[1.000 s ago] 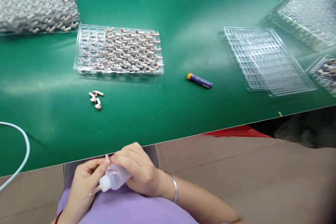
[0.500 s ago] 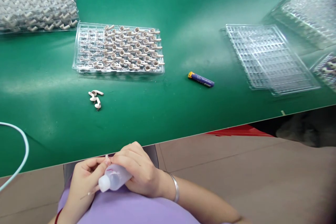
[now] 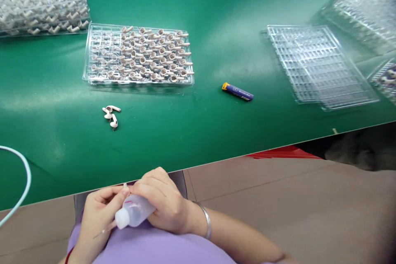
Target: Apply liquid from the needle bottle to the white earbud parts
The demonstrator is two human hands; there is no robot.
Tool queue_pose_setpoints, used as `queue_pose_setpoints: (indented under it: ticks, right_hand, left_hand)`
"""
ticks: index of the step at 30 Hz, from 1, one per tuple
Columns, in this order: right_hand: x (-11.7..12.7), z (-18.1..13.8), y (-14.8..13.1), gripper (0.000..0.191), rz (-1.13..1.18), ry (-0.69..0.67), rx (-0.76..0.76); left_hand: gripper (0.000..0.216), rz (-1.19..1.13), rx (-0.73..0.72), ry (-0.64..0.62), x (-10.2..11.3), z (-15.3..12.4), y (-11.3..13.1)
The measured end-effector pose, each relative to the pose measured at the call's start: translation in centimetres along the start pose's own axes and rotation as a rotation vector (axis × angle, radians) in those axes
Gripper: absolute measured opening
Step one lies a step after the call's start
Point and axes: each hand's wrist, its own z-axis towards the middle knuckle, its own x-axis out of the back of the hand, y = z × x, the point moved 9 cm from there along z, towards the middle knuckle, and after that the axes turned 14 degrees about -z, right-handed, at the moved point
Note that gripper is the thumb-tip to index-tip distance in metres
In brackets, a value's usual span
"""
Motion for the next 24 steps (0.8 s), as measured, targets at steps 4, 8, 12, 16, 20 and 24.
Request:
queue_pose_setpoints:
  ticks: [4, 8, 12, 16, 20, 24]
  right_hand:
    - [-0.1, -0.1, 0.0, 0.02, 0.002, -0.011, 0.002]
    - [-0.1, -0.1, 0.0, 0.019, 0.004, -0.006, 0.004]
    - [-0.1, -0.2, 0.0, 0.021, -0.006, -0.003, 0.006]
    - [0.0, -0.3, 0.0, 0.023, -0.012, 0.01, 0.025]
    - [0.3, -0.4, 0.2, 0.021, 0.042, 0.027, 0.044]
    - [1.1, -0.8, 1.1, 0.024, 0.156, 0.079, -0.037]
  left_hand:
    - [0.028, 0.004, 0.011, 0.001, 0.0, 0.0, 0.0]
    - [0.027, 0.001, 0.015, -0.002, 0.0, 0.0, 0.0]
    - [0.03, -0.005, 0.008, 0.008, -0.1, 0.0, 0.1]
    - [0.038, -0.025, 0.03, 0.0, -0.3, -0.1, -0.2]
    - [0.032, 0.112, -0.07, -0.042, 0.0, -0.7, 1.0]
    - [0.01, 0.464, -0.574, -0.053, -0.4, -3.4, 5.9]
